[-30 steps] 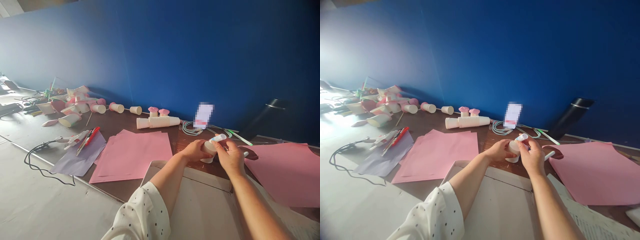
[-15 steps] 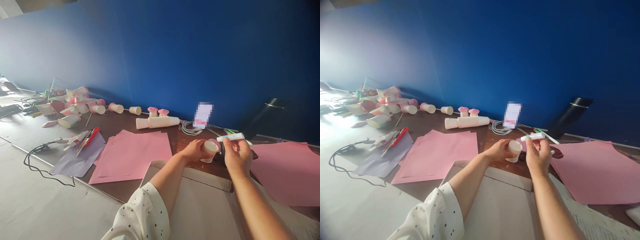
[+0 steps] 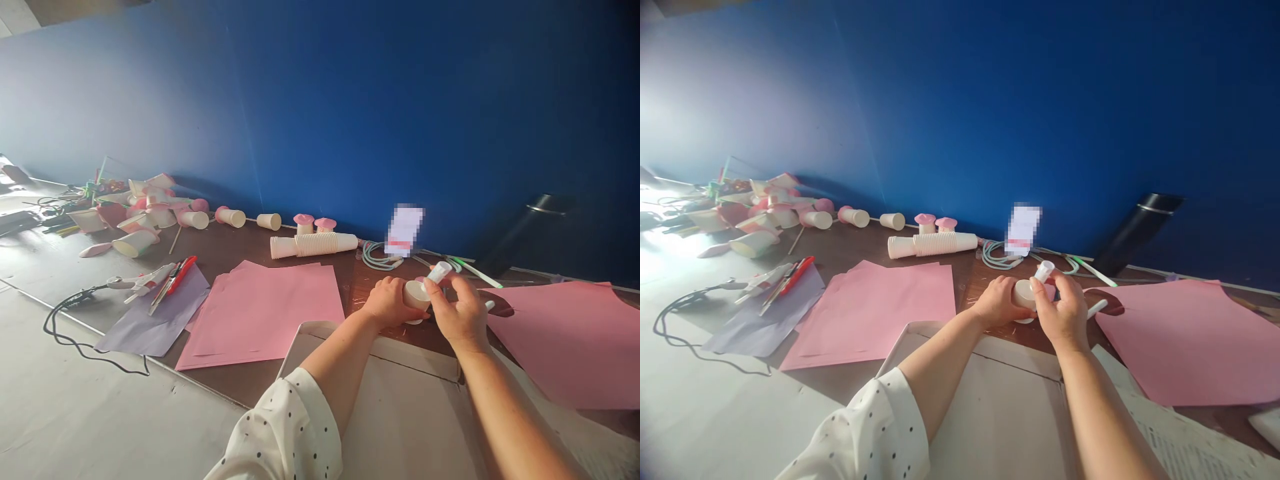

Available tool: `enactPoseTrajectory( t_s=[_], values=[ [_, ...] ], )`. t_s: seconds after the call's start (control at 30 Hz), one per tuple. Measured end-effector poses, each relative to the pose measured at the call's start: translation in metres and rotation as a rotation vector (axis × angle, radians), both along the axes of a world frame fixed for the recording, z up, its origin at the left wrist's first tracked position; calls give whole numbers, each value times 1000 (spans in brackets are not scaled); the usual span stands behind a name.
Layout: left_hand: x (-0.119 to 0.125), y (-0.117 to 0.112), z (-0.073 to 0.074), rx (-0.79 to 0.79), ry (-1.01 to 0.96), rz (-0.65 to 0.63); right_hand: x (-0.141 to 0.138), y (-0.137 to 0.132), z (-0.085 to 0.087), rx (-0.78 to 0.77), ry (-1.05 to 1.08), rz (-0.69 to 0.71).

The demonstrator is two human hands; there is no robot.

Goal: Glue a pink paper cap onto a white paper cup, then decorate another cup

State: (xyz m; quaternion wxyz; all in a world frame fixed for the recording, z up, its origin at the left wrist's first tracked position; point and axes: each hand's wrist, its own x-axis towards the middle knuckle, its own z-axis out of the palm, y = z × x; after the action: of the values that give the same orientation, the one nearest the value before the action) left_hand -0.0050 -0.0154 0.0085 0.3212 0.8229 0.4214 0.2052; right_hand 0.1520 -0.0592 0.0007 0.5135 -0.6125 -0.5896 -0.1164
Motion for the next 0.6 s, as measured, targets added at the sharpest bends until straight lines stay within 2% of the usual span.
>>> enactPoseTrajectory(
  t_s=[0.2, 0.33, 0.6],
  values=[
    [3, 2, -6, 45, 19, 16, -3, 9, -6, 15, -168, -45],
    [5, 5, -10, 69, -1, 7, -5, 9, -6, 29, -107, -60],
    [4, 7, -9, 101, -5, -28, -4, 3, 0, -106, 64, -7]
  ],
)
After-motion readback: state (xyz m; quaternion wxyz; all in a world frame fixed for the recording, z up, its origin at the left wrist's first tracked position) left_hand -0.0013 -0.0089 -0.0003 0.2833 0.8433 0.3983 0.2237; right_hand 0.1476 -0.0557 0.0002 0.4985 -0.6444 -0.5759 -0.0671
